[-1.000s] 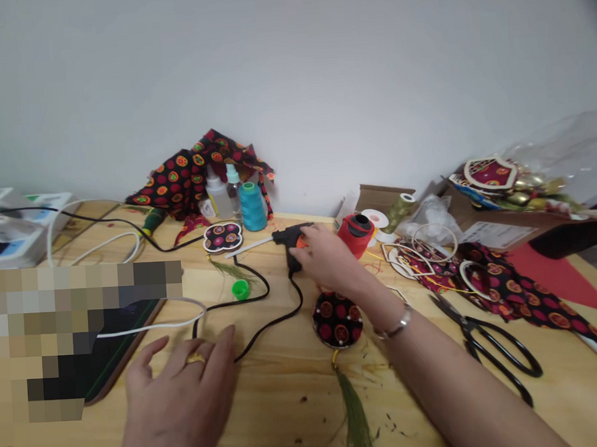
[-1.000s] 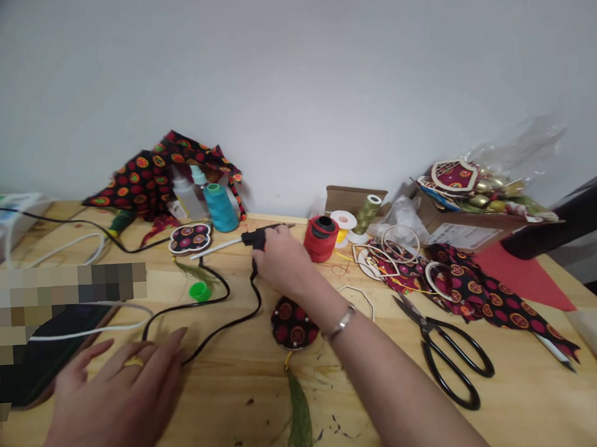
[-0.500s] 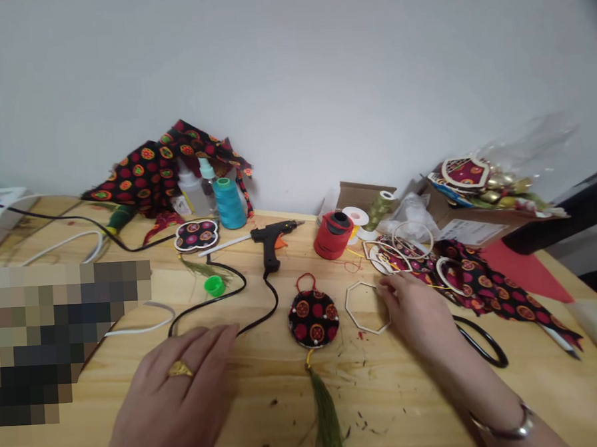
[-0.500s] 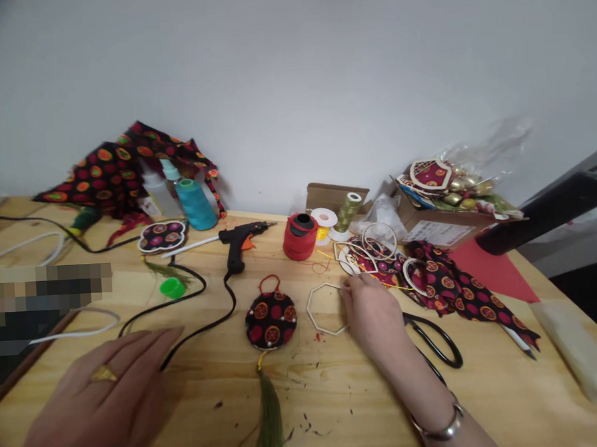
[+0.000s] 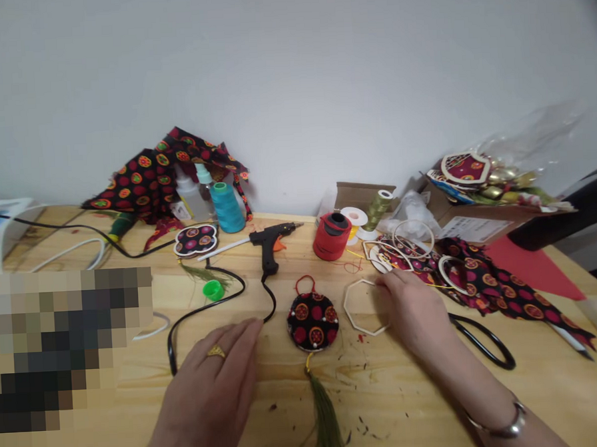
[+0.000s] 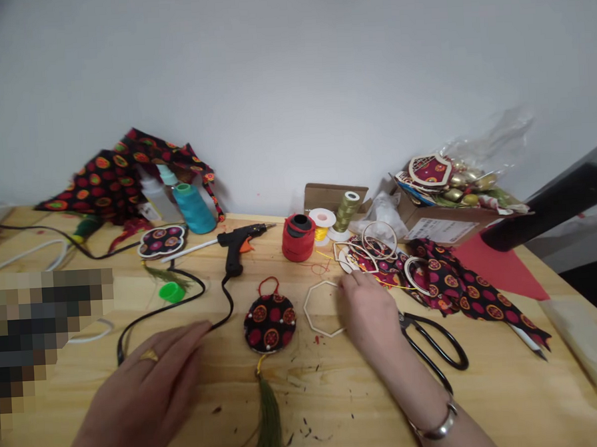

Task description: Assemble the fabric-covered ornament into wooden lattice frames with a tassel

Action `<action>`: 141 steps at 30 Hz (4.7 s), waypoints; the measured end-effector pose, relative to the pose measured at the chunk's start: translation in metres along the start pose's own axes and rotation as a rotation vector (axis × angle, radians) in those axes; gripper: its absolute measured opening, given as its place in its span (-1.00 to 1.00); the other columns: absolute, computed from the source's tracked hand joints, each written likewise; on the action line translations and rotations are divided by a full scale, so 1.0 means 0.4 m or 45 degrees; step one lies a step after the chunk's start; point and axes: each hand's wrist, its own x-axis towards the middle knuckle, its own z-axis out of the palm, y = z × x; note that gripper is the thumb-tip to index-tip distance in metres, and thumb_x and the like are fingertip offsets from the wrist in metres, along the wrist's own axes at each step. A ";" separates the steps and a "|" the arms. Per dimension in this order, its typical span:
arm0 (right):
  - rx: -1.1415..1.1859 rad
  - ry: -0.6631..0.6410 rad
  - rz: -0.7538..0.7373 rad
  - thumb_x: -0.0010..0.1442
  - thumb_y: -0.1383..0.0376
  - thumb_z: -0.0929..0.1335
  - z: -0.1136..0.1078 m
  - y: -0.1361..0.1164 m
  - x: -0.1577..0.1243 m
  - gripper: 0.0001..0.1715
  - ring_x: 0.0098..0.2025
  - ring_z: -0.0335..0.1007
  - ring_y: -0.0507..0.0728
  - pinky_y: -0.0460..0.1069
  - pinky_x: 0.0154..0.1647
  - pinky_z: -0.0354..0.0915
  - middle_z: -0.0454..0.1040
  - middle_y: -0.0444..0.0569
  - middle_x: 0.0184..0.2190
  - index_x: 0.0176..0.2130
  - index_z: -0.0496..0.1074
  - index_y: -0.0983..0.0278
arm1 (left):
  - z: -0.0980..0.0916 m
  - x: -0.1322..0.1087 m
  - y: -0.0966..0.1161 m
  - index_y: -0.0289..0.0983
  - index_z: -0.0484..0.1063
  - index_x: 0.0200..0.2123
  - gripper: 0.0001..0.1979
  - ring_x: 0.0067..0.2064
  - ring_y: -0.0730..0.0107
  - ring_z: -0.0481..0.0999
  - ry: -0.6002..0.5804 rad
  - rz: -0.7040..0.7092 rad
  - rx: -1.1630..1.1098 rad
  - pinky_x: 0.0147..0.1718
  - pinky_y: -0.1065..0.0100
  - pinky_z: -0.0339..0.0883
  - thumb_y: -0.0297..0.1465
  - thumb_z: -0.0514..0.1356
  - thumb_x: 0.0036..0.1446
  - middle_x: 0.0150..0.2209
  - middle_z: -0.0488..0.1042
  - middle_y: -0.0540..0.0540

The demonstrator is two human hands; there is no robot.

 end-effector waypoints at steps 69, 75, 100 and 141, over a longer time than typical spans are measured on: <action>1.363 -0.037 0.306 -0.03 0.18 0.43 -0.090 -0.002 -0.019 -0.55 -0.34 0.38 0.11 -0.01 -0.39 0.32 0.53 0.03 -0.26 -0.10 0.55 0.21 | -0.047 0.068 0.099 -0.27 0.49 -0.52 -0.76 -0.56 0.54 0.32 -0.678 -1.291 -1.645 -0.56 0.51 0.15 -0.23 0.19 0.03 -0.57 0.45 0.04; 1.629 -0.550 0.258 -0.01 0.23 0.42 -0.097 -0.093 -0.024 -0.78 -0.45 0.39 0.05 -0.05 -0.40 0.32 0.57 -0.07 -0.47 -0.31 0.59 0.26 | -0.032 0.103 0.102 -0.30 0.49 -0.48 -0.74 -0.60 0.56 0.29 -0.632 -1.400 -1.764 -0.63 0.52 0.14 -0.20 0.23 -0.01 -0.59 0.44 0.04; 1.423 -0.444 0.404 -0.01 0.32 0.37 0.034 -0.130 0.052 -0.85 -0.55 0.36 0.06 -0.07 -0.55 0.26 0.55 -0.05 -0.57 -0.47 0.56 0.31 | 0.060 0.119 0.055 -0.28 0.54 -0.17 -0.74 -0.25 0.28 0.56 -0.223 -0.615 -0.786 -0.25 0.29 0.40 -0.39 0.09 0.17 -0.28 0.60 -0.11; 1.089 -0.332 0.273 0.06 0.36 0.37 0.029 -0.135 0.047 -0.84 -0.43 0.49 0.12 -0.01 -0.38 0.32 0.62 -0.07 -0.47 -0.41 0.59 0.21 | 0.088 0.104 0.066 -0.36 0.47 -0.16 -0.75 -0.27 0.23 0.56 -0.111 -0.308 -0.391 -0.27 0.27 0.44 -0.43 0.02 0.24 -0.27 0.56 -0.18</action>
